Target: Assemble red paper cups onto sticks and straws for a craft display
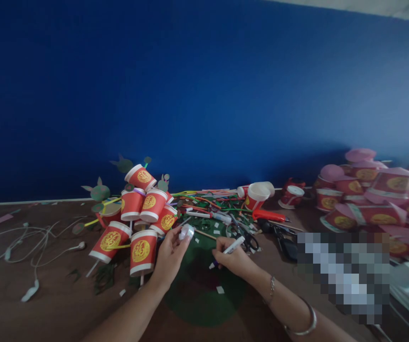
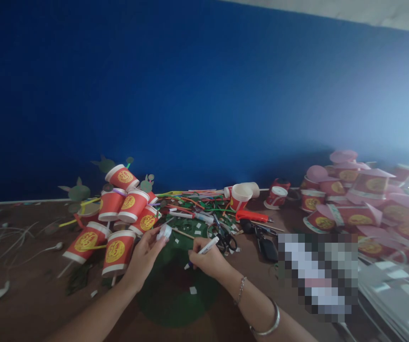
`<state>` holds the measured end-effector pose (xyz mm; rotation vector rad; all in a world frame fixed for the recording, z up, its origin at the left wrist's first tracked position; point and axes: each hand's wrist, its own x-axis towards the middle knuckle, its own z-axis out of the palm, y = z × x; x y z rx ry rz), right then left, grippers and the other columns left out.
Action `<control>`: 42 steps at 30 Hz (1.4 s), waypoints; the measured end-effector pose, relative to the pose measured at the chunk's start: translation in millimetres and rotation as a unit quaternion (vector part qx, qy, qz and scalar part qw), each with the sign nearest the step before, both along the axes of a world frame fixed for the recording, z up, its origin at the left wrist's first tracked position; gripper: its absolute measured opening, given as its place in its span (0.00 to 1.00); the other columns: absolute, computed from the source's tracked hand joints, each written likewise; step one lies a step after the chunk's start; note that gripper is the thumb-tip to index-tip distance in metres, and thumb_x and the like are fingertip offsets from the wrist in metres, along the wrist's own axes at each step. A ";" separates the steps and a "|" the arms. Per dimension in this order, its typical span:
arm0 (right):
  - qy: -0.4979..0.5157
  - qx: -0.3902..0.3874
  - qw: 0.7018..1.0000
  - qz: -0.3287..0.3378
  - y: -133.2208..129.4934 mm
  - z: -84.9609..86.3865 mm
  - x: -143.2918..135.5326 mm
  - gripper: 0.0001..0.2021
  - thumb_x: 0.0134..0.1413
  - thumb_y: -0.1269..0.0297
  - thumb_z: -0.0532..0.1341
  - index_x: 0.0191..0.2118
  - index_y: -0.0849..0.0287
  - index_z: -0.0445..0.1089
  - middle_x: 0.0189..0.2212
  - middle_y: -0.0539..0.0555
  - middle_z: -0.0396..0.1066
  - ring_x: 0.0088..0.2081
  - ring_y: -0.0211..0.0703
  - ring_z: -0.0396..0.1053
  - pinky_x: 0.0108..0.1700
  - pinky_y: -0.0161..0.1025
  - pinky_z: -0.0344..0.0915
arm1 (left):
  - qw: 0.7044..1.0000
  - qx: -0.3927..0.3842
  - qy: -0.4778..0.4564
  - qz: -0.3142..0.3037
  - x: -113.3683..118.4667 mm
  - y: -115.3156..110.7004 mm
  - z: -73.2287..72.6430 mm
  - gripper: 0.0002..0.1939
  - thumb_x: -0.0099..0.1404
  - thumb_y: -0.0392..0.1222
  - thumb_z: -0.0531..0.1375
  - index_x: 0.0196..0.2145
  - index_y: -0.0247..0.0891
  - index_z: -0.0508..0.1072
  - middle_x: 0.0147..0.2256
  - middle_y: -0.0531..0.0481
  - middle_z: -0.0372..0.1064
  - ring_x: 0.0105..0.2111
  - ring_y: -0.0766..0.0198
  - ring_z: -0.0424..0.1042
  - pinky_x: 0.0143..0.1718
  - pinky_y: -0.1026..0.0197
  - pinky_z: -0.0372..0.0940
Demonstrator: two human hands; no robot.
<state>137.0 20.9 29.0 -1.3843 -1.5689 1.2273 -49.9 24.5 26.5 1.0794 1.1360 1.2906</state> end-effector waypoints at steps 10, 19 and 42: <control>-0.018 0.061 0.998 -0.015 3.2 -5.5 2.1 0.10 0.42 0.64 0.58 0.18 0.56 0.56 0.12 0.44 0.60 0.16 0.32 0.56 0.18 0.29 0.50 | 1.000 0.003 -0.001 0.007 1.4 -0.3 1.7 0.23 0.53 0.50 0.64 0.44 0.36 0.68 0.42 0.45 0.73 0.43 0.54 0.72 0.46 0.55 0.64; -0.031 0.029 0.999 -0.010 2.2 -7.0 0.9 0.11 0.42 0.62 0.58 0.17 0.56 0.55 0.10 0.44 0.60 0.14 0.33 0.58 0.18 0.29 0.50 | 1.000 0.001 0.000 0.004 1.2 1.0 -1.0 0.24 0.53 0.50 0.64 0.44 0.36 0.68 0.42 0.45 0.73 0.43 0.54 0.72 0.46 0.55 0.63; -0.062 0.061 0.996 -0.019 2.4 -10.4 -0.6 0.11 0.46 0.65 0.57 0.18 0.56 0.55 0.12 0.45 0.63 0.16 0.33 0.58 0.19 0.29 0.50 | 1.000 0.006 0.008 -0.001 0.8 0.5 -0.4 0.23 0.54 0.50 0.63 0.44 0.35 0.67 0.42 0.44 0.72 0.43 0.55 0.71 0.46 0.56 0.63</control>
